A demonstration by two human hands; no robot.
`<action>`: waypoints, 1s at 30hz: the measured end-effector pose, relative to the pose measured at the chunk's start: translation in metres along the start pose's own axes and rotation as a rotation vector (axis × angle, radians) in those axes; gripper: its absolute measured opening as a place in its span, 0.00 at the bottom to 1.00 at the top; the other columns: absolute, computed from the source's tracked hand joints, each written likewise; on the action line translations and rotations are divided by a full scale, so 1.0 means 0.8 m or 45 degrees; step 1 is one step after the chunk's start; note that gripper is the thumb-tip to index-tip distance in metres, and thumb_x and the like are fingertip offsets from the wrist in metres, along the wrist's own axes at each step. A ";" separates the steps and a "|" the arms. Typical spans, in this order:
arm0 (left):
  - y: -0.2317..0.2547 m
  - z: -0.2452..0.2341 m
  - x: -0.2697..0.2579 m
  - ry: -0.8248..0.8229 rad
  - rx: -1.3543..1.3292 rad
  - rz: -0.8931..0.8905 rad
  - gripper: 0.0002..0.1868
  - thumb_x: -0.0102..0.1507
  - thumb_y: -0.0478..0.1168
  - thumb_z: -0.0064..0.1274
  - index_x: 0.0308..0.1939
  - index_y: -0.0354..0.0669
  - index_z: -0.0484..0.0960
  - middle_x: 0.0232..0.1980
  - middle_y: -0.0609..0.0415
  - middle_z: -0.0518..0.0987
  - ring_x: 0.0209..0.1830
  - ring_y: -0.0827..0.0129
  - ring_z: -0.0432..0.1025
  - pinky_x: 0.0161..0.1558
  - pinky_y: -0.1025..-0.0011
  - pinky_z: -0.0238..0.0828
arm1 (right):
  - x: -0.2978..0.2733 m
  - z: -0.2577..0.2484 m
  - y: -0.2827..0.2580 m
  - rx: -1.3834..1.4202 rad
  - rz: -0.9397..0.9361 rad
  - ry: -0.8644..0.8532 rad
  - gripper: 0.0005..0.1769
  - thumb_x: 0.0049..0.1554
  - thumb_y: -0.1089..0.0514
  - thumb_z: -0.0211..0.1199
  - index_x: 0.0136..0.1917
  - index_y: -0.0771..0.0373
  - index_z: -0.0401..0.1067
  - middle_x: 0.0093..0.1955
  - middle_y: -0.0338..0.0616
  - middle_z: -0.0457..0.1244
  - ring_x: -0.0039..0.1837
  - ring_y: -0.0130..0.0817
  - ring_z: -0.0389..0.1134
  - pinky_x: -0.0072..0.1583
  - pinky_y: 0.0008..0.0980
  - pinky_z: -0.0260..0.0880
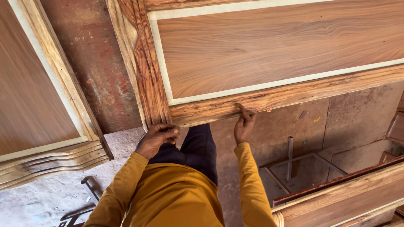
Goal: The person sands the edges and corners of a wooden door frame using a small sanding block. They move around the frame, applying the block to different sections to smooth the surface.
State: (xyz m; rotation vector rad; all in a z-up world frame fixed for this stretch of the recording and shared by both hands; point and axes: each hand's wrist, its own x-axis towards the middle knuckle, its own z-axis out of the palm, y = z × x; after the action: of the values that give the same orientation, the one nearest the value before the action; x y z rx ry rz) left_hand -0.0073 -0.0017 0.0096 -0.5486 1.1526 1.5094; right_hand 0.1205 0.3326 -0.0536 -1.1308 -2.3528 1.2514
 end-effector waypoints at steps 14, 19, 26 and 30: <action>-0.006 0.012 0.008 0.004 0.016 -0.018 0.17 0.60 0.41 0.65 0.46 0.30 0.86 0.34 0.50 0.84 0.30 0.69 0.77 0.33 0.71 0.77 | -0.006 0.006 -0.071 -0.938 -0.301 -0.177 0.38 0.51 0.69 0.55 0.75 0.55 0.70 0.52 0.48 0.60 0.55 0.46 0.59 0.59 0.51 0.61; -0.011 0.020 0.013 -0.037 0.048 -0.021 0.17 0.61 0.41 0.64 0.47 0.30 0.86 0.35 0.49 0.84 0.30 0.68 0.78 0.32 0.70 0.78 | -0.027 0.012 -0.071 -1.076 -0.349 -0.229 0.36 0.51 0.66 0.57 0.72 0.49 0.70 0.55 0.46 0.62 0.60 0.45 0.60 0.59 0.48 0.60; -0.004 0.027 0.015 -0.033 0.055 -0.015 0.17 0.60 0.40 0.64 0.47 0.29 0.85 0.35 0.49 0.84 0.30 0.68 0.78 0.32 0.70 0.78 | 0.004 -0.017 -0.074 -1.019 -0.242 -0.043 0.36 0.51 0.65 0.54 0.70 0.39 0.74 0.56 0.55 0.57 0.61 0.50 0.58 0.66 0.52 0.60; 0.000 0.025 0.012 -0.002 0.072 -0.049 0.17 0.60 0.40 0.64 0.47 0.30 0.85 0.35 0.49 0.84 0.30 0.68 0.78 0.32 0.69 0.78 | 0.012 -0.016 -0.077 -0.753 -0.156 -0.263 0.37 0.49 0.70 0.53 0.68 0.44 0.76 0.51 0.51 0.56 0.59 0.47 0.59 0.65 0.53 0.61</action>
State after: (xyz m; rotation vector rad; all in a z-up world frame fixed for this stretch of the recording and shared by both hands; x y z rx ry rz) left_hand -0.0050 0.0203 0.0095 -0.5285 1.1738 1.4403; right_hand 0.0886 0.3267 0.0014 -1.0136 -3.0104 0.6652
